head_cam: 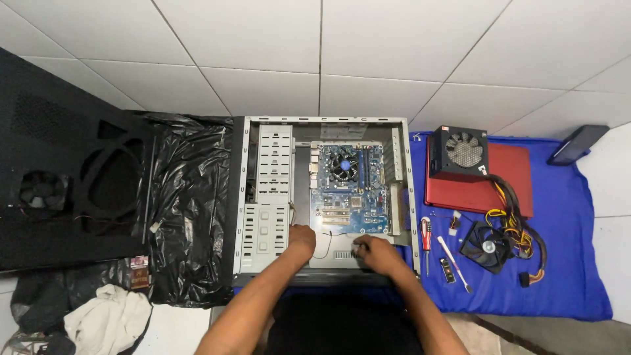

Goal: Removing and re-installing internal components like the motherboard and optical drive from a desktop PC case.

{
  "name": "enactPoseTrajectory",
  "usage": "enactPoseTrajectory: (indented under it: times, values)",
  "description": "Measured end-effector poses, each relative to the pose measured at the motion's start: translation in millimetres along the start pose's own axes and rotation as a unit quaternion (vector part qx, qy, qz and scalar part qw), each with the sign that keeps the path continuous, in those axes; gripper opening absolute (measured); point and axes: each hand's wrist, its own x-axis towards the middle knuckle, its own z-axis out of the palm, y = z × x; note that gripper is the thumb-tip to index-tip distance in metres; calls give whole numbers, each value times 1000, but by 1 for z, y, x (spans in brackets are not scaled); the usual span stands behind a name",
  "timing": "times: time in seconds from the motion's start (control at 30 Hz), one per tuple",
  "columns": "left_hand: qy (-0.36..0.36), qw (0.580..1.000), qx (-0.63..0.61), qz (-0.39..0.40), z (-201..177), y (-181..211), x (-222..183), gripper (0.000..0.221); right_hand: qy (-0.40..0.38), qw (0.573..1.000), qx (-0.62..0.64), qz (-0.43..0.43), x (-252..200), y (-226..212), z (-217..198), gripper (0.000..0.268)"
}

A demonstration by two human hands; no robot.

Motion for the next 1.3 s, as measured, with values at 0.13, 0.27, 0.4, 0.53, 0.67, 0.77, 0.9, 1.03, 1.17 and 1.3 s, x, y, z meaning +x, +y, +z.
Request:
enactPoseTrajectory:
  times: [0.13, 0.27, 0.4, 0.53, 0.67, 0.77, 0.9, 1.03, 1.17, 1.3]
  values:
    - [-52, 995, 71, 52, -11, -6, -2, 22, 24, 998, 58, 2, -2, 2, -7, 38]
    - [-47, 991, 92, 90, -2, -2, 6, 28, 26, 997, 77, 2, -13, -5, -16, 38]
    - [-81, 983, 143, 82, -45, 1, -50, 35, 25, 995, 94, 4, -3, 8, -9, 41]
    - [-145, 955, 248, 70, -64, 15, -69, 35, 14, 995, 100, 2, 1, 12, -8, 43]
    - [-147, 947, 278, 64, -95, 26, -106, 32, 6, 995, 99, 9, 2, 11, -11, 44]
    - [-110, 963, 231, 85, -115, 23, -121, 37, 6, 995, 102, 17, 0, 6, -15, 44]
    - [-82, 987, 117, 77, -109, -1, -118, 34, 2, 995, 101, 10, -2, 4, -14, 44]
    - [-39, 983, 154, 90, -101, -10, -122, 29, 1, 995, 97, 1, 3, 8, -8, 43]
    - [-40, 980, 172, 95, -93, 2, -118, 29, -11, 997, 80, -2, 8, 10, -2, 45]
    - [-16, 959, 262, 105, -105, 9, -120, 31, -20, 996, 83, -2, 9, 14, -5, 45]
